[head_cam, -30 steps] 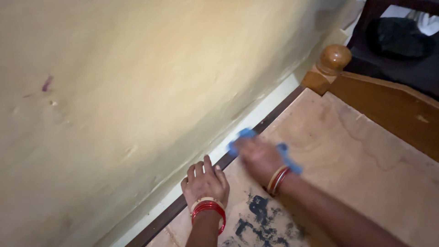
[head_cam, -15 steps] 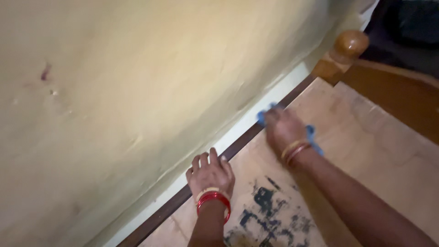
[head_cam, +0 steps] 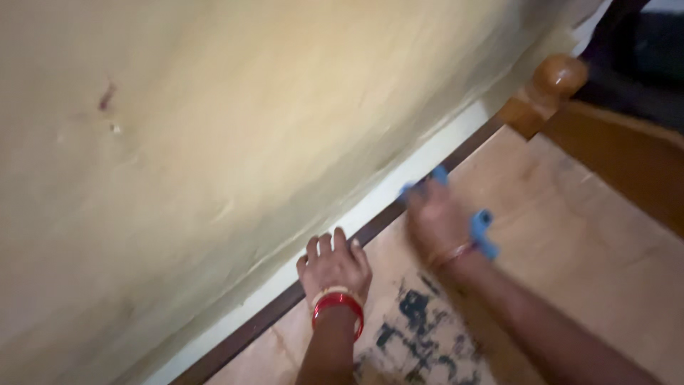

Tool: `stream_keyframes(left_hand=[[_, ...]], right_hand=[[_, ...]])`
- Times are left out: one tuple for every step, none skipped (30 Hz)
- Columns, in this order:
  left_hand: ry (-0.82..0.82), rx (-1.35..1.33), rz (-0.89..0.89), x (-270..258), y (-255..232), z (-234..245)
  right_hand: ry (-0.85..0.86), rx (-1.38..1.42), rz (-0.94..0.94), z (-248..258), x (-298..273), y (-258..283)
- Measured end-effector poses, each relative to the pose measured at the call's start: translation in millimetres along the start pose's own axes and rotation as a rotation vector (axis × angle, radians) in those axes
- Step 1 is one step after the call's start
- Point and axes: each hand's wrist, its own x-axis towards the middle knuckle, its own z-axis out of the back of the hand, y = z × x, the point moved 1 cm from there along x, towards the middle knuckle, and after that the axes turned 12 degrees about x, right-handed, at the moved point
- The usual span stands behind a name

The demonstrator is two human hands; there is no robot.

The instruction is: The person wipes a wooden bed frame or headboard with a blue cloth by hand, covering different areas of the surface and edges.

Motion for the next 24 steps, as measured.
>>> stream_keyframes(left_hand=[[-0.009, 0.004, -0.008, -1.7, -0.1, 3.3], [-0.015, 0.018, -0.009, -1.1, 2.1, 6.0], [-0.024, 0.002, 0.002, 3.7, 1.1, 7.9], [-0.012, -0.006, 0.006, 0.4, 1.2, 6.8], [0.000, -0.015, 0.009, -2.8, 1.1, 5.4], [0.014, -0.019, 0.008, -4.4, 1.2, 4.8], [0.028, -0.023, 0.006, -5.7, 1.3, 4.6], [0.036, -0.030, 0.007, -4.0, 1.5, 5.7], [0.057, -0.015, 0.008, -1.8, 4.1, 7.0], [0.082, -0.010, 0.005, -1.4, 3.7, 7.7], [0.107, -0.004, 0.002, -2.0, 2.3, 8.0], [0.052, -0.004, -0.007, 1.6, 0.3, 9.8], [-0.003, -0.004, -0.017, 2.7, -1.5, 10.9], [-0.040, 0.008, -0.024, -0.8, 1.2, 10.0], [-0.027, -0.009, -0.021, 0.2, 2.2, 8.3], [-0.003, -0.022, -0.020, -0.8, 3.5, 5.7], [0.021, -0.034, -0.019, -2.2, 4.6, 3.4], [0.035, -0.035, -0.016, -2.8, 5.2, 2.9], [0.049, -0.035, -0.012, -4.0, 5.8, 2.7], [0.057, -0.035, -0.019, -4.2, 6.0, 2.3], [0.044, -0.054, -0.025, -5.3, 5.6, 1.0], [0.025, -0.075, -0.030, -4.8, 4.9, -1.3], [0.006, -0.096, -0.035, -5.4, 7.6, -4.6], [-0.092, -0.180, -0.073, -4.1, 12.5, -7.0]], right_hand=[[0.086, 0.016, -0.006, -2.7, -4.3, 7.8], [0.054, 0.077, 0.095, -1.0, -3.7, 9.9], [0.022, 0.138, 0.197, 0.3, -3.3, 10.6], [0.002, 0.205, 0.281, -1.1, -11.0, 12.7], [-0.050, 0.154, 0.200, 1.5, -4.8, 2.4], [-0.104, 0.104, 0.126, 9.2, 13.1, -14.6], [-0.156, 0.053, 0.051, 13.0, 21.4, -21.7], [-0.131, 0.073, -0.001, 11.3, 20.5, -19.1], [-0.106, 0.094, -0.053, 9.2, 17.8, -14.3], [-0.078, 0.104, -0.108, 9.2, 14.4, -10.8], [-0.011, 0.124, -0.013, 0.9, 1.8, 6.1], [0.040, 0.143, 0.093, -5.4, -3.3, 21.5], [0.032, 0.179, 0.159, -3.3, -2.3, 25.3], [0.039, 0.228, 0.215, -3.2, -9.7, 32.0], [0.045, 0.277, 0.271, -3.5, -14.8, 36.9], [-0.039, 0.201, 0.274, -4.7, -16.6, 38.9], [-0.121, 0.124, 0.277, -6.2, -12.7, 37.6], [-0.205, 0.048, 0.291, -7.6, -8.7, 36.8], [-0.211, 0.066, 0.280, -10.7, -9.1, 37.9], [-0.225, 0.079, 0.264, -13.5, -8.7, 37.9], [-0.239, 0.093, 0.248, -15.8, -10.3, 37.7], [-0.192, 0.102, 0.217, -17.5, -11.7, 36.6], [-0.145, 0.111, 0.186, -18.4, -13.8, 36.2], [-0.104, 0.115, 0.158, -18.0, -11.7, 36.0]])
